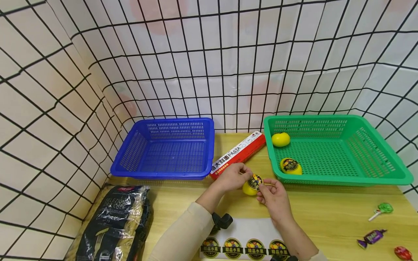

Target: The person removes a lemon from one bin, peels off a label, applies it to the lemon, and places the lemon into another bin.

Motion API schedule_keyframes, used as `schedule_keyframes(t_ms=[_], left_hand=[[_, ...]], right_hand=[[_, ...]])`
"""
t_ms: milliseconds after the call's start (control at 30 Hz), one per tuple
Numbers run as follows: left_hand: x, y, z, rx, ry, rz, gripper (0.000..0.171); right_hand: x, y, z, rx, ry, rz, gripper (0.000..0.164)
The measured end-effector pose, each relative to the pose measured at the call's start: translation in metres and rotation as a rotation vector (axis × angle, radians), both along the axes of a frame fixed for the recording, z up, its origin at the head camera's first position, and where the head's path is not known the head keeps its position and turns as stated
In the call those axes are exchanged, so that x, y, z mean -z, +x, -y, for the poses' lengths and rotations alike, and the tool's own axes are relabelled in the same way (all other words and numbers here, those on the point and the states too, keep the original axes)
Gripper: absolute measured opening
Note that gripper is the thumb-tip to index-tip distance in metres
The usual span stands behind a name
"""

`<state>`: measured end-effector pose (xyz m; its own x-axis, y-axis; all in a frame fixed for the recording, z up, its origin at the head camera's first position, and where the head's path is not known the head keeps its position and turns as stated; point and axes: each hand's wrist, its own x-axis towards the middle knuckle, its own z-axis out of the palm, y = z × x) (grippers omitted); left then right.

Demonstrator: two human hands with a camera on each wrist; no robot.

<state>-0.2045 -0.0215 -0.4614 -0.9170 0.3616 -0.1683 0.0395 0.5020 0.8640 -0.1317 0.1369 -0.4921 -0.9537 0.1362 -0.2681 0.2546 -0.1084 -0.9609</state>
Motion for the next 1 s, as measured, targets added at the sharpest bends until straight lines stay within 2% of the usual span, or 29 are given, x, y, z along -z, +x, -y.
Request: schedule_keyframes(t_ms=[433,1000], left_hand=[[0.0023,-0.0010,-0.0014,-0.013,-0.015,0.008,0.015],[0.0085,-0.0008,-0.0009,-0.016,-0.017,-0.029,0.015]], right_hand=[[0.0010,-0.0002,0.0005,0.012,-0.012,0.000,0.028],[0.0055,-0.0017,-0.0014,0.009,-0.008,0.002,0.029]])
